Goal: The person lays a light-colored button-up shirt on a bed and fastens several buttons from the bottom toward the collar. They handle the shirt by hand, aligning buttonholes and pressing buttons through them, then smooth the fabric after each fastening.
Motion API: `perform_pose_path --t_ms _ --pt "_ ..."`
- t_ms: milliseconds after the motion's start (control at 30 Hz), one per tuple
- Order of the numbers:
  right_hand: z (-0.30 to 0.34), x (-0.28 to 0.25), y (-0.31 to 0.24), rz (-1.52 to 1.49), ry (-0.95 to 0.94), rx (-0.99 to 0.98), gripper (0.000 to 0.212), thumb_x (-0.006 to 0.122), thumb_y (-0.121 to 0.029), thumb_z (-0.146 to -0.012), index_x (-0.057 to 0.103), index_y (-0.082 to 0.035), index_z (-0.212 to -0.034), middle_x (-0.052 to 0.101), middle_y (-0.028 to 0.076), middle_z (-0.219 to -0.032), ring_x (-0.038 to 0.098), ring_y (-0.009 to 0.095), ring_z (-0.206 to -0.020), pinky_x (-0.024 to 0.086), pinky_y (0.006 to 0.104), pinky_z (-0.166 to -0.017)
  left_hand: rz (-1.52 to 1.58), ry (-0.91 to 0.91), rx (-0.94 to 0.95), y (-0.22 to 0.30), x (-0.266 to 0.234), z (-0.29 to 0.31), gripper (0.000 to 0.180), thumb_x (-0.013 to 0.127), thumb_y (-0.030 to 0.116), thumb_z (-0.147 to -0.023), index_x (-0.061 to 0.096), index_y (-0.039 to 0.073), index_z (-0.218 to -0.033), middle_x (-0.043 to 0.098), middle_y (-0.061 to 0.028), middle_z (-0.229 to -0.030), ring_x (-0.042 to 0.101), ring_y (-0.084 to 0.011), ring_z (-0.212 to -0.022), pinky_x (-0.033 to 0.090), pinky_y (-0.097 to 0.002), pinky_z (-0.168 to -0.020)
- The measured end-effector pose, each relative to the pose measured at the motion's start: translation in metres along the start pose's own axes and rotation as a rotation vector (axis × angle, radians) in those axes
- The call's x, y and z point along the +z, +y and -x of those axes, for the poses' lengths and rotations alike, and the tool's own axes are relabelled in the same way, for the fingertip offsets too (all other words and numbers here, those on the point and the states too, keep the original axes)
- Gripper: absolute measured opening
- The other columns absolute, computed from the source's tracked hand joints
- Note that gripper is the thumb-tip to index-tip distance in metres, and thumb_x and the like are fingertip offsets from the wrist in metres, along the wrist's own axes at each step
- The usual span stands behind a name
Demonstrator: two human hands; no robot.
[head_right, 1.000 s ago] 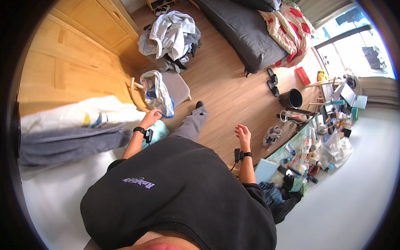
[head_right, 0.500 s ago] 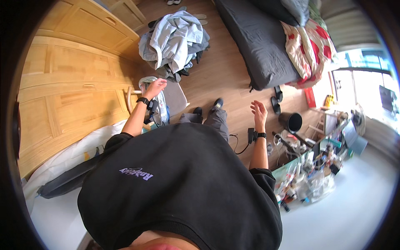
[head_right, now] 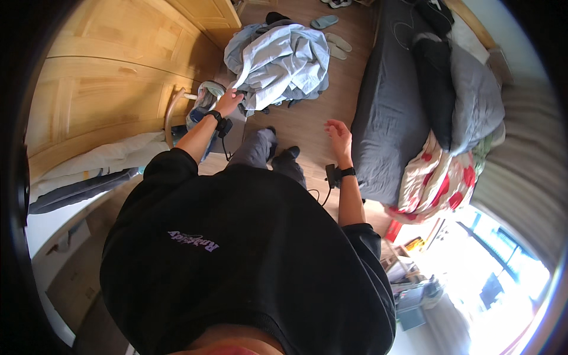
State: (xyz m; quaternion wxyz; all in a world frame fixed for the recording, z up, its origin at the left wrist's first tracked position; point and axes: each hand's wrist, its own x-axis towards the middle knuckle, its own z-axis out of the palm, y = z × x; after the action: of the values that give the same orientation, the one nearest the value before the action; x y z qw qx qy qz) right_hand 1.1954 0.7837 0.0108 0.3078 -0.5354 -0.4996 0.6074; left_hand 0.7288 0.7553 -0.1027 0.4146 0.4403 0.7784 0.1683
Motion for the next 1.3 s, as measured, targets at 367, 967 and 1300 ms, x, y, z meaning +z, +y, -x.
perform_pose_path --t_ms 367,967,1300 --pt "-0.144 0.047 -0.063 0.165 -0.267 0.063 0.025 0.054 -0.006 -0.100 0.065 0.003 -0.120 0.073 0.010 -0.110 0.069 0.016 -0.099 0.055 0.0301 -0.091 -0.006 0.113 -0.003 -0.016 0.040 -0.144 0.052 0.064 0.039 -0.095 0.055 0.002 -0.131 0.066 -0.0271 -0.122 0.061 -0.0463 -0.114 0.049 -0.0522 -0.095" --pt "-0.171 -0.022 -0.232 1.030 -0.305 -0.409 0.083 0.084 -0.036 -0.080 0.046 -0.006 -0.147 0.061 0.024 -0.131 0.059 0.043 -0.125 0.046 0.0457 -0.106 -0.135 -0.488 1.140 0.417 -0.073 0.079 0.015 0.063 0.019 -0.097 0.063 0.005 -0.091 0.065 -0.0155 -0.073 0.064 -0.0357 -0.069 0.047 -0.0449 -0.063" --pt "0.006 -0.214 -0.274 -0.025 -0.610 -0.175 0.043 0.063 -0.028 -0.104 0.062 0.004 -0.133 0.067 -0.001 -0.107 0.058 0.007 -0.099 0.047 0.0236 -0.088 -0.312 -1.017 1.225 0.611 -0.031 0.135 0.030 0.065 0.028 -0.102 0.072 0.000 -0.107 0.067 -0.0024 -0.081 0.055 -0.0076 -0.071 0.045 -0.0284 -0.067"
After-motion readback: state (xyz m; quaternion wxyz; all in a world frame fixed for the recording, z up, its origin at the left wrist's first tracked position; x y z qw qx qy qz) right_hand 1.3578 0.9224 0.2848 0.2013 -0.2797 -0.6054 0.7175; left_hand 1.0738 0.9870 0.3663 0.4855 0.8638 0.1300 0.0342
